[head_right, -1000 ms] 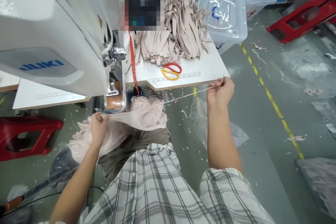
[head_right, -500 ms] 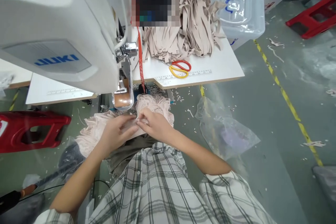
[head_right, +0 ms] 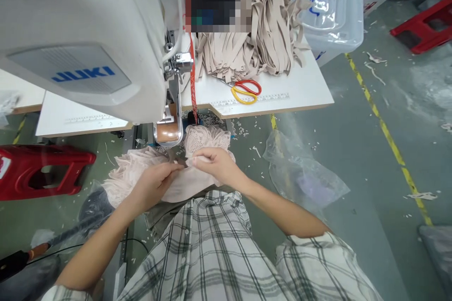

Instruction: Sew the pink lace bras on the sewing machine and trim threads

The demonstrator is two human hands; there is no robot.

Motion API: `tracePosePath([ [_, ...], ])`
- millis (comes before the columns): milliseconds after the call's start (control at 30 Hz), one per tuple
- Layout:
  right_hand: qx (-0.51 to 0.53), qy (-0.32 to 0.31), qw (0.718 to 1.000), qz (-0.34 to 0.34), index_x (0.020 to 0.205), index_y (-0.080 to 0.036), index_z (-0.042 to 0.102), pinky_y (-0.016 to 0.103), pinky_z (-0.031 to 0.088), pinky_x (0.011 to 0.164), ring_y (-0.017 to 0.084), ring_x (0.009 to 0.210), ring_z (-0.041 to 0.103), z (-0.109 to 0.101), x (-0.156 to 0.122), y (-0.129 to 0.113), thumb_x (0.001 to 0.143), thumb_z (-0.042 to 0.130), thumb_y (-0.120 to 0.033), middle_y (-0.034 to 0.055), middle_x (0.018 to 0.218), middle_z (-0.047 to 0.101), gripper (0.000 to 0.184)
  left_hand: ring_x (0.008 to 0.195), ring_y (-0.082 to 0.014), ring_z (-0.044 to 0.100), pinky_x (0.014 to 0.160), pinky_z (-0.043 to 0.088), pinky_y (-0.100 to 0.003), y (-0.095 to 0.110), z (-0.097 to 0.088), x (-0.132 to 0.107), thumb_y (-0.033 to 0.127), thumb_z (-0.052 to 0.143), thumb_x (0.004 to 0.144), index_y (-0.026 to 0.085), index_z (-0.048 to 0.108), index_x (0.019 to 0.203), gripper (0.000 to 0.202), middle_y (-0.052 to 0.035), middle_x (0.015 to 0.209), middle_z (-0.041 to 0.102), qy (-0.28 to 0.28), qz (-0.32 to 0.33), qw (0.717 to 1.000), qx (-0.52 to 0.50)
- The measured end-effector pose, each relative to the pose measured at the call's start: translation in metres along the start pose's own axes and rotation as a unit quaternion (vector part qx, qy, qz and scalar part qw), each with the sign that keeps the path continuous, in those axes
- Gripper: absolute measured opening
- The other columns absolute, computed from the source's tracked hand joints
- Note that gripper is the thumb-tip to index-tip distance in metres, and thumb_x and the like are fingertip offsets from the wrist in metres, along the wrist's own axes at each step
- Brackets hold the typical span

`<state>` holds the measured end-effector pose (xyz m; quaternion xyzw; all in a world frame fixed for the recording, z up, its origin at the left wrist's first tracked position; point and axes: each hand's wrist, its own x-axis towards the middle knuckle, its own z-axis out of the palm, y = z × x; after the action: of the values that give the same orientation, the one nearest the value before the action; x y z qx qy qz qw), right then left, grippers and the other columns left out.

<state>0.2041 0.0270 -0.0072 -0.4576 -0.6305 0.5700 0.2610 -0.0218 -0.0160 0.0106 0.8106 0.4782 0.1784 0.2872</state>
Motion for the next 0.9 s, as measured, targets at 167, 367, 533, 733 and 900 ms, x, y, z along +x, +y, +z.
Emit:
tracePosePath([
  [167,-0.079,-0.134,0.975,-0.157,0.088,-0.022,0.074,0.032,0.049,0.081,0.019,0.097,0.062,-0.002,-0.006,-0.003,0.088,0.065,-0.030,0.0071,0.104,0.067,0.012,0.057,-0.0154,0.061,0.051,0.039,-0.025,0.012,-0.010,-0.007,0.023,0.038,0.100,0.020,0.063,0.101,0.025,-0.0009,0.070,0.067,-0.015,0.055,0.995,0.077],
  [367,-0.231,-0.165,0.899,-0.334,0.090,-0.019,0.068,0.026,0.044,0.065,0.014,0.078,0.060,0.005,-0.012,-0.017,0.098,0.047,-0.024,0.0041,0.084,0.066,0.023,0.073,-0.0142,0.064,0.063,0.048,-0.024,0.023,-0.015,-0.004,0.019,0.046,0.098,0.019,0.060,0.096,0.014,-0.0032,0.083,0.070,0.020,0.054,0.998,-0.015],
  [533,-0.323,-0.098,0.854,-0.396,0.086,-0.018,0.064,0.028,0.041,0.062,0.014,0.075,0.057,0.010,-0.016,-0.020,0.097,0.045,-0.019,0.0024,0.080,0.065,0.022,0.085,-0.0138,0.065,0.075,0.051,-0.025,0.024,-0.020,-0.005,0.014,0.053,0.095,0.020,0.063,0.097,0.013,-0.0039,0.093,0.069,0.024,0.012,0.994,-0.110],
  [733,-0.350,-0.026,0.858,-0.376,0.076,-0.018,0.060,0.029,0.042,0.062,0.016,0.070,0.055,0.024,-0.012,-0.010,0.096,0.045,-0.018,0.0044,0.074,0.063,0.025,0.075,-0.0159,0.058,0.066,0.043,-0.028,0.019,-0.018,0.007,0.013,0.055,0.089,0.020,0.059,0.084,0.009,-0.0007,0.081,0.064,-0.032,-0.111,0.991,-0.066],
  [900,-0.227,0.004,0.925,-0.305,0.080,-0.019,0.061,0.027,0.046,0.065,0.016,0.073,0.058,0.029,-0.008,-0.008,0.096,0.046,-0.018,0.0036,0.075,0.064,0.021,0.084,-0.0166,0.058,0.074,0.046,-0.028,0.010,-0.011,0.020,0.022,0.058,0.088,0.019,0.057,0.082,0.007,-0.0027,0.091,0.062,-0.019,-0.171,0.957,-0.234],
])
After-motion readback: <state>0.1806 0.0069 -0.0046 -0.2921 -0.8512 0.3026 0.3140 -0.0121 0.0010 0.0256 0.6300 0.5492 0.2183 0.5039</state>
